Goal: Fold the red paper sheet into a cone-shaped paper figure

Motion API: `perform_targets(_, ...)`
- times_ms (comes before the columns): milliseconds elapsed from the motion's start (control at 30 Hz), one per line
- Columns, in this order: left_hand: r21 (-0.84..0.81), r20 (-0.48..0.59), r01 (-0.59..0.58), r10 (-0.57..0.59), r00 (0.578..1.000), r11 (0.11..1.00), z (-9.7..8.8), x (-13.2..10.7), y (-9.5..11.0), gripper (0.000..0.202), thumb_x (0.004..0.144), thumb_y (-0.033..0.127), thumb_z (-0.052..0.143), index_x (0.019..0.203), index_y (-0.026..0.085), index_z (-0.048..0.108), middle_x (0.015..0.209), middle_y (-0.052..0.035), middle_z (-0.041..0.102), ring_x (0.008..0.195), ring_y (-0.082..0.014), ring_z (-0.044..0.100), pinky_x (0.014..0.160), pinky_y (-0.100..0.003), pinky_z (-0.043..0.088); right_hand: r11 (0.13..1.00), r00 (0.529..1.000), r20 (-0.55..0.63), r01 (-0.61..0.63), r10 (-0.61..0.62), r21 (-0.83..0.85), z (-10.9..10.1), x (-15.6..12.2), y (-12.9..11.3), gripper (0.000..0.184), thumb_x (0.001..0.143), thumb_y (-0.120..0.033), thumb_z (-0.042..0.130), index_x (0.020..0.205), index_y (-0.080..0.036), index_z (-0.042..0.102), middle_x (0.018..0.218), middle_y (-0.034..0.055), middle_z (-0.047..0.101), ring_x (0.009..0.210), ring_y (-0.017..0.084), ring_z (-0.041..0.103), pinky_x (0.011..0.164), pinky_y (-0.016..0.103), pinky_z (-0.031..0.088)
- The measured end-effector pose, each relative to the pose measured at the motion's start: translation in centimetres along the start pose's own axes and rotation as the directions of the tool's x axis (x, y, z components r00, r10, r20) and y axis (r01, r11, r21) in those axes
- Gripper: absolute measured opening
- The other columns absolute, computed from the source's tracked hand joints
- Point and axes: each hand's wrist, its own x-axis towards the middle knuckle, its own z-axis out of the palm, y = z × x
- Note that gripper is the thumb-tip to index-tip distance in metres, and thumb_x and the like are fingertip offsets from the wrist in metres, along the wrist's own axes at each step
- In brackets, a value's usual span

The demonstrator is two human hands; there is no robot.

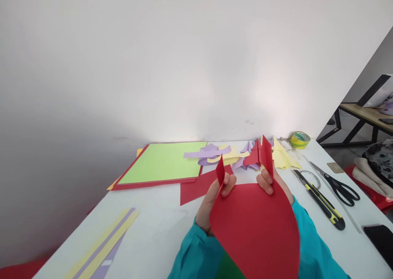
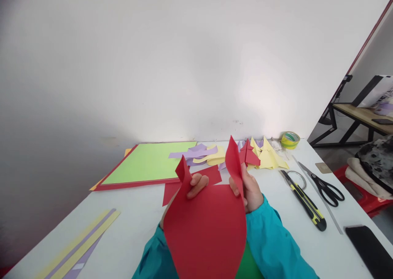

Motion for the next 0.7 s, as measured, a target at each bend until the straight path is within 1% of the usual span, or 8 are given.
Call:
perform_targets(67, -0.007, -0.032, -0.022, 0.022, 0.999, 1.0, -0.5, 0.1, -0.1, 0.022, 0.073, 0.035, 0.072, 0.07, 0.019, 0.056, 0.056, 0.0058, 0.042, 0.041, -0.0052, 0.041, 0.045, -0.015, 0.04, 0.996, 0.999, 0.025, -0.024, 0.022, 0.087, -0.1, 0.1, 0.1, 0.044, 0.079, -0.047, 0.061, 0.052, -0.02, 0.041, 0.04, -0.0093, 0.029, 0.032, 0.004, 0.024, 0.034, 0.017, 0.027)
perform_targets(133, -0.059, -0.13, -0.06, 0.052, 0.99, 0.996, -0.2, 0.1, -0.4, 0.017, 0.077, 0.035, 0.067, 0.075, 0.02, 0.06, 0.06, 0.0043, 0.05, 0.047, -0.0066, 0.05, 0.047, -0.015, 0.043, 0.982, 0.999, 0.039, -0.005, -0.002, 0.188, -0.3, 0.5, 0.4, 0.042, 0.073, -0.049, 0.068, 0.054, -0.02, 0.044, 0.042, -0.0092, 0.034, 0.035, 0.005, 0.031, 0.039, 0.017, 0.036)
perform_targets(233, -0.137, -0.291, -0.092, 0.048, 0.956, 0.986, 1.3, -0.1, -1.2, 0.02, 0.088, 0.034, 0.053, 0.087, 0.019, 0.066, 0.08, -0.0014, 0.065, 0.067, -0.0113, 0.063, 0.061, -0.019, 0.052, 0.963, 0.999, 0.028, 0.024, -0.033, 0.268, -0.5, 1.1, 1.0, 0.04, 0.066, -0.052, 0.072, 0.055, -0.021, 0.049, 0.045, -0.0081, 0.042, 0.039, 0.007, 0.042, 0.045, 0.02, 0.044)
perform_targets(333, -0.263, -0.326, -0.105, 0.014, 0.945, 0.959, 3.0, -0.2, -2.0, 0.031, 0.093, 0.023, 0.038, 0.096, 0.016, 0.068, 0.095, -0.0068, 0.069, 0.086, -0.0145, 0.066, 0.074, -0.021, 0.055, 0.949, 1.0, 0.017, 0.013, -0.019, 0.315, -0.5, 1.3, 1.2, 0.026, 0.068, -0.041, 0.074, 0.063, -0.021, 0.058, 0.053, -0.0071, 0.054, 0.045, 0.006, 0.048, 0.049, 0.018, 0.047)
perform_targets(400, -0.369, -0.298, -0.071, -0.046, 0.953, 0.927, 3.9, 0.0, -2.1, 0.04, 0.095, 0.015, 0.028, 0.103, 0.013, 0.066, 0.092, -0.0091, 0.07, 0.086, -0.0125, 0.067, 0.075, -0.019, 0.055, 0.924, 1.0, 0.017, -0.031, 0.026, 0.382, -0.5, 1.2, 1.0, 0.015, 0.074, -0.033, 0.07, 0.076, -0.02, 0.064, 0.059, -0.0064, 0.061, 0.047, 0.005, 0.051, 0.051, 0.015, 0.047)
perform_targets(500, -0.457, -0.331, -0.09, -0.075, 0.941, 0.885, 4.4, 0.4, -1.9, 0.049, 0.097, 0.013, 0.017, 0.101, 0.01, 0.065, 0.082, -0.0093, 0.071, 0.08, -0.0104, 0.068, 0.074, -0.016, 0.055, 0.886, 0.995, 0.013, -0.094, 0.099, 0.454, -0.4, 0.9, 0.9, 0.021, 0.081, -0.033, 0.06, 0.092, -0.015, 0.066, 0.07, 0.0005, 0.069, 0.061, 0.007, 0.06, 0.06, 0.016, 0.051)
perform_targets(600, -0.495, -0.406, -0.12, -0.107, 0.907, 0.86, 4.5, 0.8, -1.8, 0.054, 0.099, 0.017, 0.012, 0.091, 0.009, 0.065, 0.077, -0.0093, 0.071, 0.077, -0.0084, 0.069, 0.073, -0.012, 0.055, 0.879, 0.998, -0.014, -0.045, 0.059, 0.474, 0.1, 0.6, 1.2, 0.019, 0.079, -0.027, 0.057, 0.085, -0.012, 0.067, 0.076, 0.0055, 0.071, 0.071, 0.01, 0.065, 0.07, 0.018, 0.054)
perform_targets(700, -0.496, -0.42, -0.108, -0.129, 0.898, 0.861, 4.6, 0.9, -1.9, 0.055, 0.1, 0.019, 0.011, 0.088, 0.01, 0.064, 0.076, -0.008, 0.071, 0.072, -0.007, 0.069, 0.072, -0.012, 0.056, 0.894, 0.998, -0.061, 0.001, 0.029, 0.447, 0.7, 0.6, 1.9, 0.008, 0.073, -0.013, 0.061, 0.074, -0.01, 0.068, 0.075, 0.0076, 0.072, 0.071, 0.01, 0.067, 0.07, 0.014, 0.055)
